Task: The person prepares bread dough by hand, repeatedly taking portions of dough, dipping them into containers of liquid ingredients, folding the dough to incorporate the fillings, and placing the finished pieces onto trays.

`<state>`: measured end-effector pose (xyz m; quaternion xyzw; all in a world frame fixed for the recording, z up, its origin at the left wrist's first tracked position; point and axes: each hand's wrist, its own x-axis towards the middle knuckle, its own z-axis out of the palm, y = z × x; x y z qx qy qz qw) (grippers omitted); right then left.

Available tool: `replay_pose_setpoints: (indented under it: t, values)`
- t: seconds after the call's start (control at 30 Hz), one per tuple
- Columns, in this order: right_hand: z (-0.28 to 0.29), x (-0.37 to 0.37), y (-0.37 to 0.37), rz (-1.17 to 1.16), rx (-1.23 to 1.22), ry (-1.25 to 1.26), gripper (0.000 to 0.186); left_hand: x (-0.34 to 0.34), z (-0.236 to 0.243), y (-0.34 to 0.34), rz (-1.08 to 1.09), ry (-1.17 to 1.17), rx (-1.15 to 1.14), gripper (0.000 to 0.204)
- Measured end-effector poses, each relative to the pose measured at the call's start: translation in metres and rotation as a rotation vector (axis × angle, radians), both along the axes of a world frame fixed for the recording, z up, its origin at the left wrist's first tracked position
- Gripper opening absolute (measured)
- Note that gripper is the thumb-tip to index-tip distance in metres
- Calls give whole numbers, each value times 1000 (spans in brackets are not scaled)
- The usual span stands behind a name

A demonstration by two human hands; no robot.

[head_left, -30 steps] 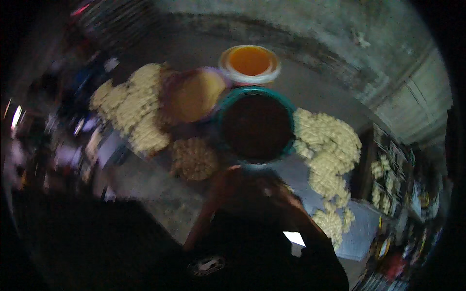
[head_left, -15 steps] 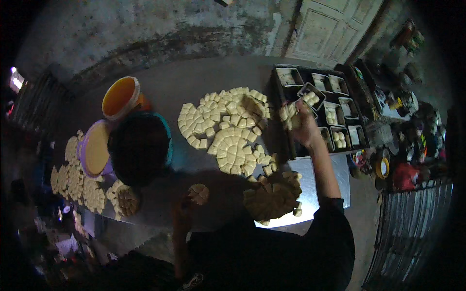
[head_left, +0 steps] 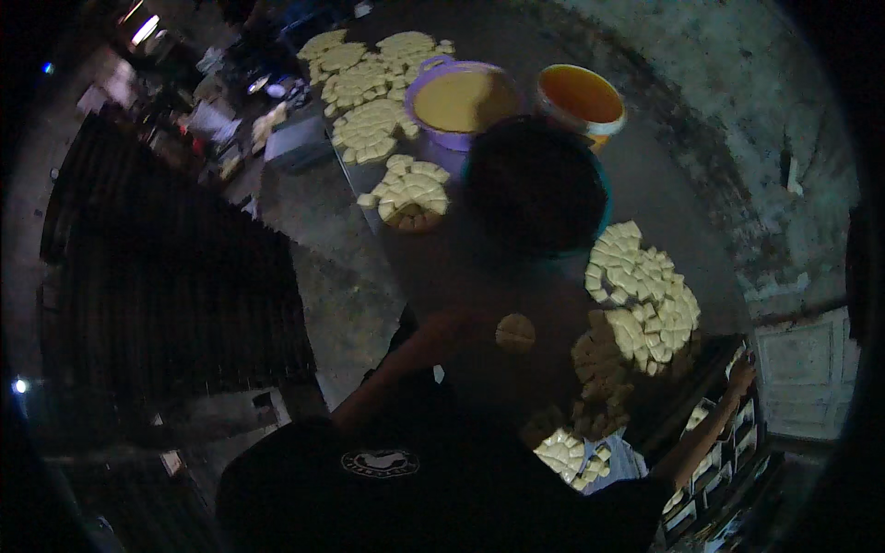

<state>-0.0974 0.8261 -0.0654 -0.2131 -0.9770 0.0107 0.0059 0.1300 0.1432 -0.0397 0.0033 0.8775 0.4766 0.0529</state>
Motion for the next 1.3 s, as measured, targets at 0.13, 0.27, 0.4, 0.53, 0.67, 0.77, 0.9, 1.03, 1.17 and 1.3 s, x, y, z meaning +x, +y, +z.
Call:
replay_pose_setpoints:
  t: [0.13, 0.27, 0.4, 0.53, 0.67, 0.77, 0.9, 1.03, 1.17, 1.3]
  values:
    - [47, 29, -37, 453, -663, 419, 37, -13, -37, -5, -113, 84, 164, 33]
    - [126, 56, -295, 628, -836, 246, 28, -15, -30, -41, -186, -36, -13, 34]
    - [145, 72, -487, 785, -1184, -90, 23, -7, -123, -83, -186, 188, 114, 35]
    - [102, 49, -636, 1037, -1016, -180, 23, -26, -26, -139, -130, -113, 179, 34]
    - [46, 24, -775, 1364, -643, -68, 28, -28, -42, -205, 14, 178, 180, 33]
    - [5, -2, -835, 1658, -318, 161, 31, -24, -22, -250, 97, -69, 146, 32]
    - [-2, 2, -865, 1629, -89, 137, 32, -15, -22, -292, 259, 75, 270, 31]
    - [35, 22, -877, 1546, -254, -204, 31, -2, -28, -317, 354, 87, 192, 32]
    - [-10, 2, -848, 1505, -410, -110, 31, -19, -30, -307, 481, 160, 276, 32]
    - [24, 34, -829, 1126, -1057, -238, 28, -39, -29, -286, 690, 222, 437, 29]
